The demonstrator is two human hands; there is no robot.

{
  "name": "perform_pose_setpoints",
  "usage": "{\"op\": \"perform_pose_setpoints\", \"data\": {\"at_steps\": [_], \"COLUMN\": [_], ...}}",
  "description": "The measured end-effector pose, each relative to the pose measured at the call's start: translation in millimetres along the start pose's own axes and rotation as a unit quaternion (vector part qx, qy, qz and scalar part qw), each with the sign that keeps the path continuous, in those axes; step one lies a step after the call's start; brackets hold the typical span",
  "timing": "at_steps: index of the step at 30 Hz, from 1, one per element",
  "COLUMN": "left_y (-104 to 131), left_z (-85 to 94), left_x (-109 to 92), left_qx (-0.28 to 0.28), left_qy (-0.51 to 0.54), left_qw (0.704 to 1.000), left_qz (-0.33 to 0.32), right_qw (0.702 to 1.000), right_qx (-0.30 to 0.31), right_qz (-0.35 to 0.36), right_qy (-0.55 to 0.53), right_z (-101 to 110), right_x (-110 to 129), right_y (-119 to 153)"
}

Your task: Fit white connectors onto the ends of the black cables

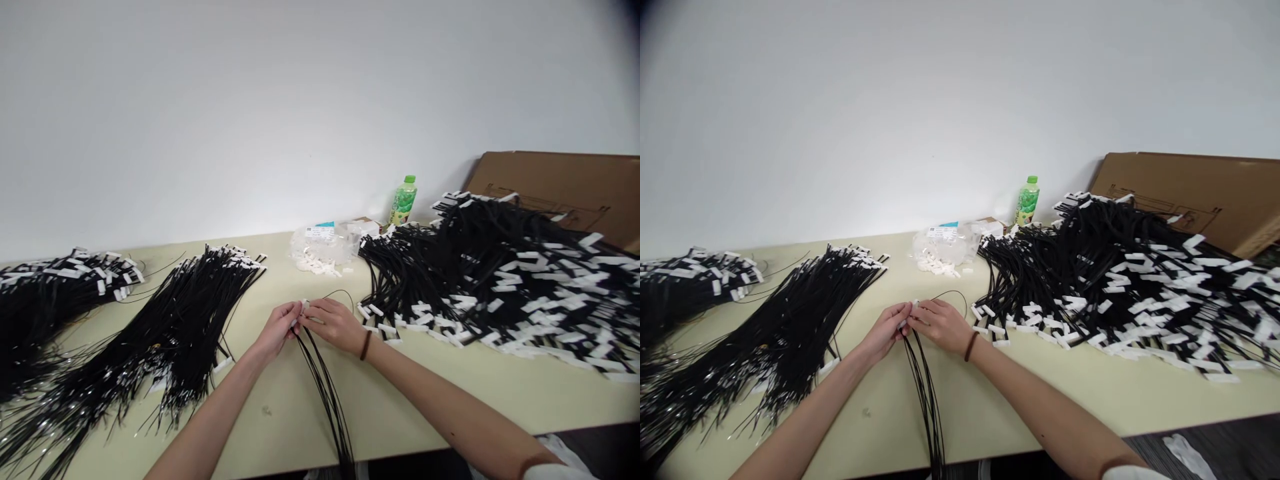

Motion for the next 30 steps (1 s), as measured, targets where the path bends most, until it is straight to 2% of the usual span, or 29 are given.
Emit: {"op": "perform_pose_setpoints", "data": {"at_steps": [5, 9, 13, 19, 23, 26, 30], "left_y": [1, 2, 2, 3, 0, 1, 14], "left_z": [-0.5, 0.0, 0.7, -0.2, 1.2, 3.6, 5.3], "left_x": [-1, -2, -2, -2, -3, -4, -9], "left_qx": [0.026, 0.040, 0.048, 0.043, 0.022, 0.008, 0.001], "left_qy": [-0.017, -0.007, -0.011, -0.005, 0.006, 0.031, 0.057], "left_qw": [0.999, 0.999, 0.999, 0.999, 1.000, 0.999, 0.998], "left_qz": [0.007, 0.003, 0.015, 0.017, 0.015, -0.002, -0.025], "right_qw": [0.999, 0.998, 0.998, 0.999, 0.989, 0.945, 0.880], "right_qx": [-0.002, -0.014, 0.002, -0.005, -0.052, -0.132, -0.200], "right_qz": [0.048, 0.054, 0.059, 0.045, -0.049, -0.162, -0.292], "right_qy": [-0.003, -0.001, 0.012, 0.004, -0.130, -0.253, -0.317], "right_z": [1, 2, 3, 4, 1, 6, 26], "right_x": [-1, 0, 1, 2, -1, -6, -13], "right_y": [2, 1, -1, -3, -2, -2, -5]}}
Point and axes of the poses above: each hand's wrist, its own y-axis away from the middle knuckle, its own z-axis out of the back of the hand, x = y × z, the point moved 3 cm from there along -y, towards the middle knuckle, and after that the axes turned 4 degrees about z, right-handed, at the moved point
